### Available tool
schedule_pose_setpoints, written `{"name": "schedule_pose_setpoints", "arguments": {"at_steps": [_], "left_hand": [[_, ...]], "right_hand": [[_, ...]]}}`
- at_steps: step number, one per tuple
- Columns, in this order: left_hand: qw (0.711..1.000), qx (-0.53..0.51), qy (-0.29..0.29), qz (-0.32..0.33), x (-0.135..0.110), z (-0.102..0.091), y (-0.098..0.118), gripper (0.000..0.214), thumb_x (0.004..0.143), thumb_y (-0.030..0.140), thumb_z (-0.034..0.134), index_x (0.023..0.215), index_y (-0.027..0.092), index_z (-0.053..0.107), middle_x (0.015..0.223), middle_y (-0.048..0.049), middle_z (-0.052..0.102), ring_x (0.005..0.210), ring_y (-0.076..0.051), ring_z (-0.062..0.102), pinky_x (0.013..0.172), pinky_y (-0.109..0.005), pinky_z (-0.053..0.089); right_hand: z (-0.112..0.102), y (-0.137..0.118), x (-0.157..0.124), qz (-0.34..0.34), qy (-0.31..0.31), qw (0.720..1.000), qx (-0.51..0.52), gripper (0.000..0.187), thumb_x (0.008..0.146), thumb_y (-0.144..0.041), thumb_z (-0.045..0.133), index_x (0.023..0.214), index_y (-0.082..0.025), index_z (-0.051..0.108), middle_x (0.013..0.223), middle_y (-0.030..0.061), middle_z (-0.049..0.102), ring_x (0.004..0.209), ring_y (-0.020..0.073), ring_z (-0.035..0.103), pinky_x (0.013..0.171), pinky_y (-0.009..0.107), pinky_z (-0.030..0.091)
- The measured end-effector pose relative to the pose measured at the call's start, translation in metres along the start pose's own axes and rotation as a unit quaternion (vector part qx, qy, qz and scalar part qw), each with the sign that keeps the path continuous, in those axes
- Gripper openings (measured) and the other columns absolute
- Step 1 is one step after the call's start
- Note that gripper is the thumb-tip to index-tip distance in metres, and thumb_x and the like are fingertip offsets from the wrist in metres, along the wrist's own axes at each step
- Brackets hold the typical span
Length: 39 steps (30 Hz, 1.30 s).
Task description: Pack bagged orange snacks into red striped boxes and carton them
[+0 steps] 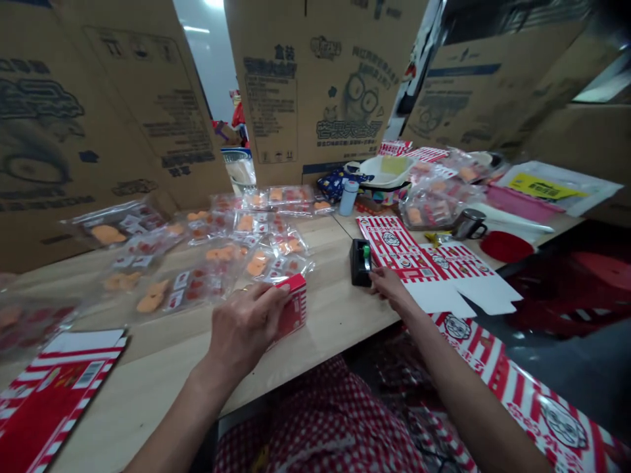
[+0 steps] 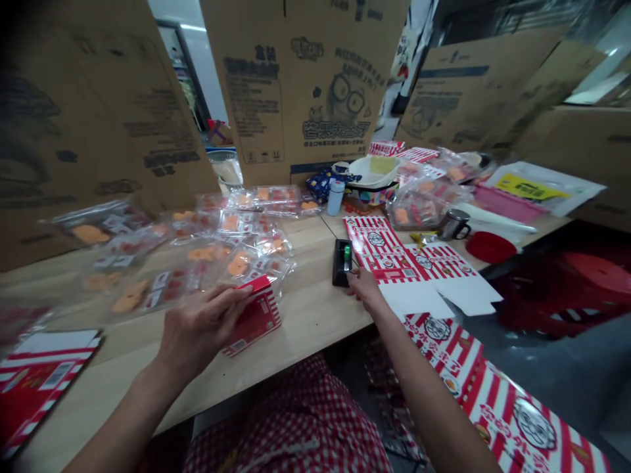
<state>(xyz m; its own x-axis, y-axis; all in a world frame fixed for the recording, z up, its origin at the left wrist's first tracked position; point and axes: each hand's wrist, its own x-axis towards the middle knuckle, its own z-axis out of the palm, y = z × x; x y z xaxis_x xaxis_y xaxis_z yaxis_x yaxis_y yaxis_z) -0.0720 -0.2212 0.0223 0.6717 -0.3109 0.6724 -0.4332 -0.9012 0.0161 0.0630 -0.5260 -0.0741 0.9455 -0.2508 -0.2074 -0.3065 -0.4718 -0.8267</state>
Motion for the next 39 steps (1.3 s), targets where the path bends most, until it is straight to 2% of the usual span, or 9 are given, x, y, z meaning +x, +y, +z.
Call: {"name": "schedule_pose_setpoints", "arguments": {"at_steps": [4, 10, 15, 21, 25, 29, 32, 34, 39], "left_hand": [[1.0, -0.004, 0.01, -0.01, 0.001, 0.0, -0.001, 0.016, 0.099, 0.026, 0.058, 0.097, 0.021, 0.073, 0.09, -0.0005, 0.078, 0.066, -0.014, 0.071, 0.054, -0.023, 0.046], [1.0, -0.02, 0.005, -0.004, -0.004, 0.002, -0.002, 0.014, 0.099, 0.026, 0.059, 0.102, 0.02, 0.071, 0.094, -0.0022, 0.077, 0.072, -0.016, 0.072, 0.058, -0.024, 0.05], [0.998, -0.064, -0.019, -0.012, -0.003, -0.002, -0.003, 0.014, 0.099, 0.026, 0.058, 0.107, 0.021, 0.068, 0.102, -0.0034, 0.073, 0.078, -0.015, 0.071, 0.062, -0.024, 0.052], [0.994, -0.09, -0.048, -0.038, 0.0, -0.008, 0.001, 0.015, 0.099, 0.025, 0.057, 0.085, 0.019, 0.059, 0.091, -0.0016, 0.067, 0.073, -0.012, 0.066, 0.063, -0.022, 0.05], [0.995, -0.089, -0.039, -0.03, -0.002, -0.008, 0.002, 0.01, 0.098, 0.022, 0.057, 0.089, 0.019, 0.059, 0.098, -0.0033, 0.068, 0.078, -0.014, 0.066, 0.068, -0.025, 0.05], [0.998, -0.039, -0.039, -0.036, -0.008, -0.011, 0.007, 0.012, 0.098, 0.017, 0.054, 0.098, 0.02, 0.066, 0.109, -0.0077, 0.07, 0.091, -0.021, 0.067, 0.077, -0.034, 0.049], [0.996, -0.049, -0.023, -0.067, -0.015, -0.011, 0.013, 0.015, 0.097, 0.015, 0.056, 0.1, 0.022, 0.069, 0.101, -0.0053, 0.072, 0.087, -0.02, 0.066, 0.076, -0.033, 0.049], [0.993, -0.074, -0.004, -0.094, -0.018, -0.01, 0.017, 0.014, 0.096, 0.013, 0.058, 0.098, 0.021, 0.069, 0.099, -0.0054, 0.073, 0.087, -0.019, 0.067, 0.077, -0.033, 0.051], [0.985, -0.133, -0.031, -0.106, -0.02, -0.016, 0.023, 0.029, 0.093, 0.003, 0.048, 0.109, 0.019, 0.066, 0.109, -0.009, 0.071, 0.098, -0.021, 0.067, 0.084, -0.037, 0.055]], "right_hand": [[0.009, 0.004, 0.017, 0.083, -0.044, 0.989, 0.112, 0.016, 0.085, -0.031, 0.065, 0.092, -0.017, 0.059, 0.068, 0.0008, 0.063, 0.054, 0.0175, 0.069, 0.037, 0.018, 0.033], [-0.019, 0.012, 0.017, 0.114, -0.152, 0.959, 0.21, 0.016, 0.081, -0.025, 0.068, 0.088, -0.019, 0.056, 0.081, 0.0036, 0.071, 0.062, 0.0225, 0.075, 0.053, 0.03, 0.059], [-0.04, 0.023, 0.01, 0.102, -0.196, 0.946, 0.236, 0.03, 0.072, -0.028, 0.079, 0.082, -0.02, 0.052, 0.079, 0.0025, 0.071, 0.063, 0.0262, 0.075, 0.057, 0.036, 0.062], [-0.02, 0.036, -0.009, 0.05, -0.127, 0.958, 0.251, 0.039, 0.058, -0.04, 0.085, 0.071, -0.02, 0.055, 0.073, 0.0014, 0.066, 0.072, 0.0223, 0.072, 0.07, 0.033, 0.059], [0.005, 0.053, -0.023, 0.005, -0.024, 0.971, 0.236, 0.043, 0.056, -0.049, 0.078, 0.054, -0.022, 0.044, 0.071, 0.0026, 0.062, 0.081, 0.0232, 0.067, 0.079, 0.036, 0.057], [-0.001, 0.058, -0.038, -0.034, 0.042, 0.982, 0.18, 0.035, 0.057, -0.046, 0.074, 0.053, -0.022, 0.05, 0.083, 0.0063, 0.064, 0.087, 0.0238, 0.06, 0.08, 0.036, 0.052], [-0.012, 0.039, -0.064, -0.088, 0.026, 0.986, 0.137, 0.026, 0.066, -0.042, 0.073, 0.064, -0.022, 0.058, 0.08, 0.0048, 0.064, 0.077, 0.02, 0.056, 0.072, 0.032, 0.048], [-0.012, 0.014, -0.091, -0.151, -0.055, 0.977, 0.137, 0.02, 0.079, -0.04, 0.068, 0.076, -0.022, 0.061, 0.069, 0.0012, 0.06, 0.064, 0.0164, 0.053, 0.062, 0.029, 0.045], [0.017, -0.063, -0.161, -0.247, -0.249, 0.907, 0.231, 0.022, 0.091, -0.032, 0.06, 0.106, -0.018, 0.07, 0.058, -0.005, 0.052, 0.052, 0.0108, 0.046, 0.052, 0.025, 0.038]]}}
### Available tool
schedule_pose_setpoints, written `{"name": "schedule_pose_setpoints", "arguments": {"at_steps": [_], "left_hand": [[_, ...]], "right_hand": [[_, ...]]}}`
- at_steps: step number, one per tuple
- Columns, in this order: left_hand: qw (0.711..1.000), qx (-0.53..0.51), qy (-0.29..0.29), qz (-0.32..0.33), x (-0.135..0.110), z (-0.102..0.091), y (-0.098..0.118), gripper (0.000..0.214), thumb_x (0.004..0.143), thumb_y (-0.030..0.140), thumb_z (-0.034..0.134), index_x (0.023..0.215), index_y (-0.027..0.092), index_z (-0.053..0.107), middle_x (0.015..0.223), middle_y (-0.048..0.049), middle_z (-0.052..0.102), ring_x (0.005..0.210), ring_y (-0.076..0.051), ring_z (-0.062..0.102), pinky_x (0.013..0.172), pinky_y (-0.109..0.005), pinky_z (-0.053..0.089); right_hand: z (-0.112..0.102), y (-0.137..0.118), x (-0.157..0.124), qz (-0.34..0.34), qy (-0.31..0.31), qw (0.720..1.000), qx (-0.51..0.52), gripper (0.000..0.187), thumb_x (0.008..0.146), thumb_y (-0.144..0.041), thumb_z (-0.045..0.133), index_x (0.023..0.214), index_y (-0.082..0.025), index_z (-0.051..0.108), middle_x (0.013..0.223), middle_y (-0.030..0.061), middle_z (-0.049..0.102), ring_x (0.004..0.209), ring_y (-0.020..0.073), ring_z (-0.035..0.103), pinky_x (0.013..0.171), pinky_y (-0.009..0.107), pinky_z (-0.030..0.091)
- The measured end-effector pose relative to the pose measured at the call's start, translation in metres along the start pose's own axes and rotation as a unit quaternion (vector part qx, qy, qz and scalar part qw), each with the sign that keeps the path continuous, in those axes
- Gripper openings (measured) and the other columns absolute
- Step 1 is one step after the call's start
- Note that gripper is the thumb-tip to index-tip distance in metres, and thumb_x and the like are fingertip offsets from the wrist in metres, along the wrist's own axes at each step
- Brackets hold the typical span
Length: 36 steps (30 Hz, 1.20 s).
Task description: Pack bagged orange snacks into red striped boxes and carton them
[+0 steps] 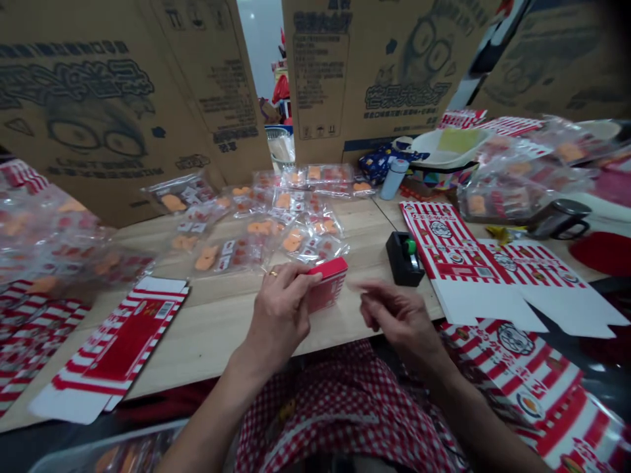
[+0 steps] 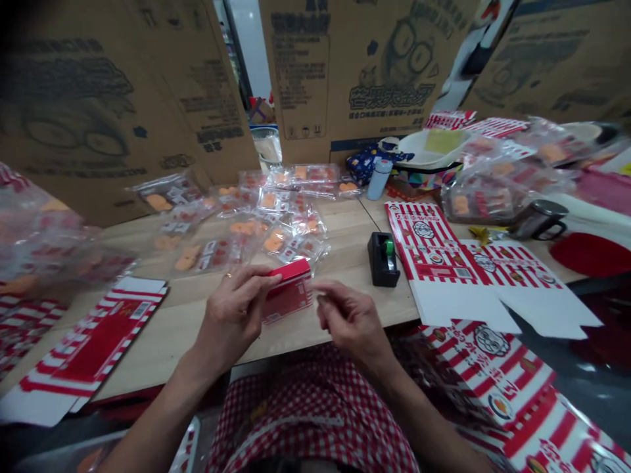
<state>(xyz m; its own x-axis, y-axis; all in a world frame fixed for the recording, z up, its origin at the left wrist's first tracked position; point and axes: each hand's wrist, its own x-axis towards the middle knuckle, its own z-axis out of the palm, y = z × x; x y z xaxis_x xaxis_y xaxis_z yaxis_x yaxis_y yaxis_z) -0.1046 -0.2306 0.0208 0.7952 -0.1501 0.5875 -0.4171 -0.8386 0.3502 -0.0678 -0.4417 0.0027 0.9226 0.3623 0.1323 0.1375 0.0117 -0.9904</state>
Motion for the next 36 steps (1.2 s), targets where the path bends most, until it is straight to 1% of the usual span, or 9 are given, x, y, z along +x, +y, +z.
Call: {"name": "schedule_pose_setpoints", "arguments": {"at_steps": [3, 6, 12, 16, 20, 24, 29, 32, 36], "left_hand": [[0.999, -0.03, -0.005, -0.026, 0.0, -0.005, 0.004, 0.031, 0.092, 0.003, 0.047, 0.115, 0.02, 0.059, 0.111, -0.0089, 0.07, 0.103, -0.022, 0.067, 0.09, -0.039, 0.056], [0.995, -0.062, 0.014, -0.078, -0.001, -0.006, 0.006, 0.033, 0.093, 0.007, 0.049, 0.123, 0.021, 0.047, 0.115, -0.0106, 0.069, 0.107, -0.022, 0.068, 0.09, -0.039, 0.058], [0.99, -0.093, 0.01, -0.106, -0.009, -0.002, 0.003, 0.028, 0.093, 0.012, 0.05, 0.117, 0.022, 0.04, 0.109, -0.01, 0.067, 0.099, -0.022, 0.071, 0.085, -0.039, 0.059], [0.996, -0.056, 0.011, -0.07, -0.009, -0.005, 0.002, 0.026, 0.092, 0.009, 0.049, 0.114, 0.022, 0.046, 0.104, -0.0082, 0.067, 0.093, -0.021, 0.068, 0.081, -0.037, 0.057], [0.998, -0.049, -0.023, -0.034, -0.002, -0.013, 0.004, 0.024, 0.092, 0.008, 0.046, 0.11, 0.019, 0.057, 0.101, -0.008, 0.069, 0.094, -0.022, 0.066, 0.084, -0.038, 0.054], [0.986, -0.095, -0.047, -0.131, 0.014, -0.015, 0.006, 0.014, 0.096, 0.02, 0.051, 0.094, 0.018, 0.065, 0.092, -0.0069, 0.071, 0.087, -0.02, 0.066, 0.079, -0.035, 0.052], [0.964, -0.101, -0.071, -0.235, 0.033, -0.011, -0.003, 0.011, 0.091, 0.022, 0.057, 0.09, 0.017, 0.067, 0.08, -0.0019, 0.071, 0.07, -0.016, 0.062, 0.067, -0.029, 0.047], [0.961, -0.13, -0.119, -0.211, 0.035, -0.014, -0.01, 0.026, 0.098, 0.027, 0.048, 0.09, 0.017, 0.071, 0.074, -0.0008, 0.07, 0.065, -0.014, 0.06, 0.061, -0.026, 0.044], [0.969, -0.086, -0.196, -0.126, 0.041, -0.023, -0.016, 0.022, 0.094, 0.032, 0.062, 0.083, 0.017, 0.073, 0.076, -0.0025, 0.071, 0.068, -0.014, 0.062, 0.063, -0.026, 0.045]], "right_hand": [[0.036, -0.017, 0.011, 0.001, -0.057, 0.997, 0.06, 0.049, 0.091, -0.031, 0.059, 0.138, -0.017, 0.06, 0.055, -0.0078, 0.051, 0.05, 0.0099, 0.044, 0.051, 0.024, 0.039], [0.054, -0.018, 0.021, 0.033, -0.057, 0.994, 0.092, 0.067, 0.09, -0.035, 0.061, 0.152, -0.013, 0.046, 0.053, -0.0082, 0.055, 0.047, 0.0098, 0.047, 0.05, 0.024, 0.04], [0.064, -0.012, 0.029, 0.103, -0.009, 0.99, 0.097, 0.077, 0.086, -0.038, 0.064, 0.154, -0.009, 0.043, 0.051, -0.0071, 0.059, 0.04, 0.0094, 0.048, 0.045, 0.023, 0.044], [0.067, -0.012, 0.028, 0.118, 0.001, 0.988, 0.1, 0.078, 0.085, -0.039, 0.066, 0.153, -0.01, 0.044, 0.051, -0.0054, 0.061, 0.041, 0.0101, 0.05, 0.044, 0.023, 0.045], [0.07, -0.008, 0.028, 0.091, 0.017, 0.991, 0.093, 0.074, 0.085, -0.04, 0.066, 0.15, -0.011, 0.047, 0.05, -0.0068, 0.057, 0.043, 0.011, 0.049, 0.045, 0.024, 0.045], [0.072, 0.0, 0.027, 0.05, 0.035, 0.996, 0.066, 0.067, 0.087, -0.033, 0.063, 0.149, -0.014, 0.046, 0.052, -0.0087, 0.054, 0.047, 0.0118, 0.049, 0.05, 0.026, 0.046], [0.076, 0.011, 0.023, 0.016, 0.039, 0.997, 0.067, 0.078, 0.089, -0.023, 0.059, 0.159, -0.017, 0.024, 0.062, -0.0062, 0.063, 0.054, 0.0143, 0.057, 0.059, 0.029, 0.05], [0.079, 0.013, 0.022, 0.016, 0.048, 0.996, 0.072, 0.086, 0.089, -0.022, 0.059, 0.162, -0.018, 0.015, 0.065, -0.0051, 0.066, 0.057, 0.0158, 0.061, 0.062, 0.031, 0.053], [0.081, 0.015, 0.029, 0.015, 0.066, 0.996, 0.062, 0.089, 0.09, -0.024, 0.059, 0.164, -0.019, 0.009, 0.068, -0.0028, 0.069, 0.059, 0.0177, 0.065, 0.067, 0.034, 0.058]]}}
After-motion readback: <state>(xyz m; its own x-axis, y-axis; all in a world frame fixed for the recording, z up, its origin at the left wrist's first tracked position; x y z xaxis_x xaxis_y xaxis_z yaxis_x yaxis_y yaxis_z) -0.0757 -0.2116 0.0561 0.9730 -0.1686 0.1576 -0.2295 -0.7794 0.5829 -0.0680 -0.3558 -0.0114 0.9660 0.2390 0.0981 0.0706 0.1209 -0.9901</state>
